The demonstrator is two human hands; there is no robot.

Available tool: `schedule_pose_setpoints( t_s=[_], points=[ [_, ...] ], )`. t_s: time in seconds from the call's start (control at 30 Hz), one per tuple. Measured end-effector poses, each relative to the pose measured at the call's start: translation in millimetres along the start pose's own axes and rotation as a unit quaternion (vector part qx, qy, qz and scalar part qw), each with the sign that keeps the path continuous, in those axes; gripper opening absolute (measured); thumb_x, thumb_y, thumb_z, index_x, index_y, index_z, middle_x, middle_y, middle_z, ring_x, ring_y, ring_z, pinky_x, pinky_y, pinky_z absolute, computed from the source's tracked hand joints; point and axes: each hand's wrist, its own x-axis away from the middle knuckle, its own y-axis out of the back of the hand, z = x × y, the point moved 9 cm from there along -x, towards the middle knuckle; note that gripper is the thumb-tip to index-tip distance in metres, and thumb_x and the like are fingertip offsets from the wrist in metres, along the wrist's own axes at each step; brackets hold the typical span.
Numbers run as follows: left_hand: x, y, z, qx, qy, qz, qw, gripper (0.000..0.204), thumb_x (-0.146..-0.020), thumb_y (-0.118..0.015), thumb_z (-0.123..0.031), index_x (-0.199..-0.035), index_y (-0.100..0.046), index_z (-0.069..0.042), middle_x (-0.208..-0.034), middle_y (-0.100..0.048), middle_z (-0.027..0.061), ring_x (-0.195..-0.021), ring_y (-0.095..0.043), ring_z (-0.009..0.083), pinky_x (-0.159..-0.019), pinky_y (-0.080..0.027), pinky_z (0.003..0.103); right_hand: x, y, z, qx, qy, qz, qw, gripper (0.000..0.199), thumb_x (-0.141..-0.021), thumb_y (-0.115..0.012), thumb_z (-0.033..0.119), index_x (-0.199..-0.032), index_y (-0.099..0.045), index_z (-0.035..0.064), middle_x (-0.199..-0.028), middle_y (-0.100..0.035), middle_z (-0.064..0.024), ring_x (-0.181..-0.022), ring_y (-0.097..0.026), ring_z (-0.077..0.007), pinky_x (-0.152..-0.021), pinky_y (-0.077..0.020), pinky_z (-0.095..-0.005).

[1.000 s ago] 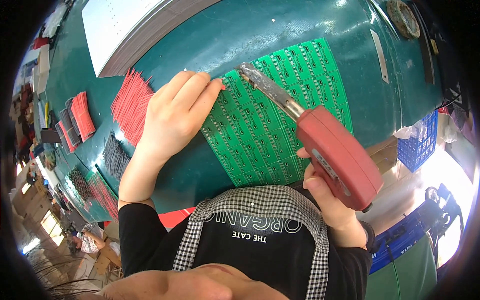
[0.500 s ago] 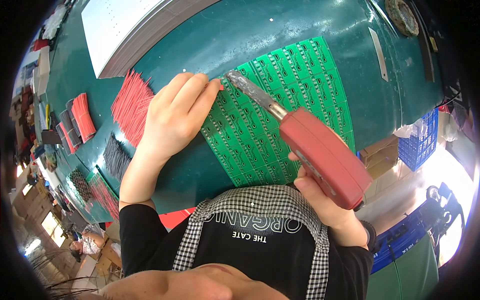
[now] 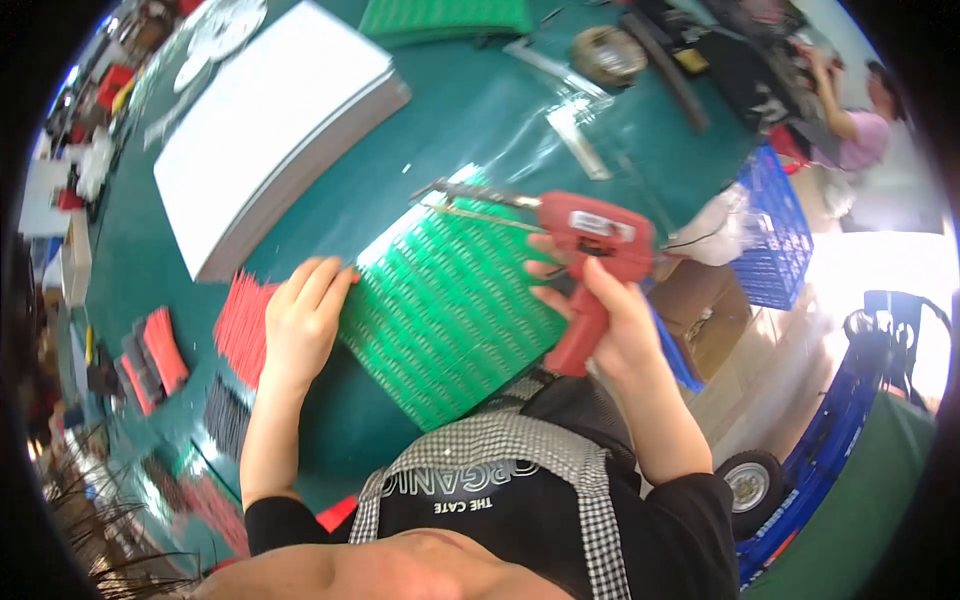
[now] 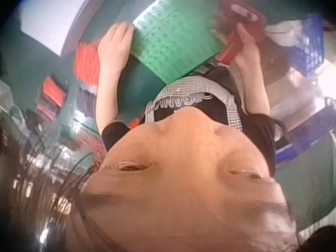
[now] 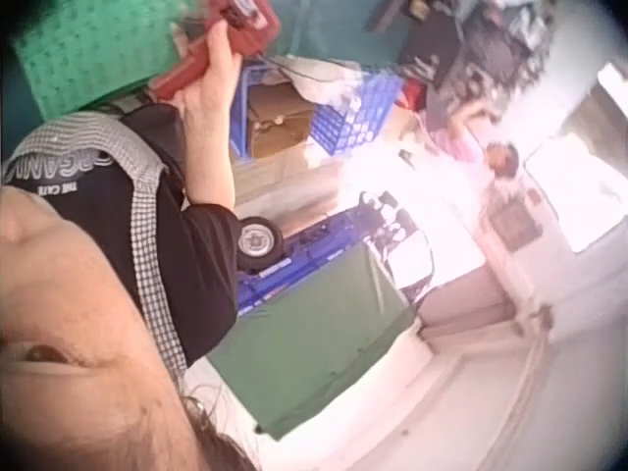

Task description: Soldering bundles of red and black wires onto a green printed circuit board array.

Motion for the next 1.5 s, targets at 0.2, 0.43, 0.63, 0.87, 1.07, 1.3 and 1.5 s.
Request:
schedule_pose_setpoints(
  t_s=[0.2,0.43,0.63,0.87,1.07,1.3,1.5],
  points=[
    [-5.9,2.7,-27.4,0.036,-0.023,0.024,0.999,0.012,-0.077,-0.067,-0.010,-0.085,-0.062,-0.002,-0.079,-0.061,0.0045,-0.071,-0.061,0.0172,-0.059,-0.050,0.030,0.7,7.7,-12.0,-0.115,-0.034,0.060,0.991,0.051,-0.098,-0.049,0.026,-0.143,-0.032,0.0076,-0.138,-0.046,-0.0166,-0.127,-0.046,-0.0292,-0.104,-0.0405,-0.0448],
    [-5.4,-10.7,-43.1,0.027,0.001,0.037,0.999,0.012,-0.078,-0.065,-0.012,-0.086,-0.062,-0.003,-0.075,-0.058,0.0032,-0.069,-0.060,0.0162,-0.055,-0.048,0.029,10.0,15.9,-23.3,-0.123,-0.064,0.047,0.989,0.056,-0.098,-0.048,0.030,-0.145,-0.028,0.0087,-0.142,-0.041,-0.0175,-0.133,-0.039,-0.0323,-0.108,-0.0330,-0.0462],
    [2.7,-13.0,-34.4,0.074,0.080,0.076,0.991,0.017,-0.076,-0.064,-0.012,-0.091,-0.063,-0.004,-0.075,-0.058,0.0041,-0.066,-0.060,0.0174,-0.055,-0.048,0.029,0.2,-6.2,18.1,-0.032,-0.071,0.036,0.996,0.052,-0.089,-0.062,0.020,-0.135,-0.043,0.0041,-0.123,-0.057,-0.0144,-0.084,-0.063,-0.0218,-0.071,-0.0528,-0.0327],
    [-29.8,29.3,18.3,0.022,0.126,-0.012,0.992,0.022,-0.070,-0.069,-0.008,-0.091,-0.065,-0.002,-0.088,-0.060,0.0062,-0.075,-0.061,0.0198,-0.057,-0.048,0.029,8.6,-30.5,25.0,0.128,-0.048,0.059,0.989,0.057,-0.078,-0.070,0.006,-0.129,-0.045,-0.0023,-0.115,-0.059,-0.0171,-0.075,-0.062,-0.0195,-0.061,-0.0498,-0.0284],
    [-21.4,5.5,22.2,0.072,0.103,0.006,0.992,0.025,-0.064,-0.066,-0.003,-0.089,-0.066,0.001,-0.082,-0.060,0.0075,-0.070,-0.062,0.0207,-0.055,-0.049,0.029,-2.6,-33.7,4.4,0.274,-0.040,0.089,0.957,0.058,-0.083,-0.071,0.017,-0.128,-0.043,-0.0064,-0.112,-0.059,-0.0202,-0.062,-0.058,-0.0157,-0.058,-0.0521,-0.0287],
    [-12.6,-14.6,-3.6,0.068,0.079,0.030,0.994,0.025,-0.063,-0.066,-0.005,-0.088,-0.066,-0.002,-0.082,-0.060,0.0039,-0.070,-0.061,0.0166,-0.053,-0.047,0.027,9.2,-20.4,-5.2,0.285,-0.089,0.063,0.952,0.068,-0.075,-0.077,0.006,-0.133,-0.043,-0.0027,-0.105,-0.064,-0.0135,-0.071,-0.055,-0.0083,-0.064,-0.0469,-0.0222],
    [-19.6,-18.6,-4.9,0.049,0.053,0.017,0.997,0.018,-0.064,-0.064,-0.007,-0.081,-0.064,-0.001,-0.072,-0.050,0.0018,-0.065,-0.054,0.0133,-0.055,-0.046,0.024,13.4,-16.1,-6.5,0.309,-0.087,0.054,0.946,0.074,-0.073,-0.078,0.005,-0.136,-0.041,-0.0046,-0.101,-0.065,-0.0129,-0.073,-0.057,-0.0090,-0.064,-0.0471,-0.0218]
  ],
)
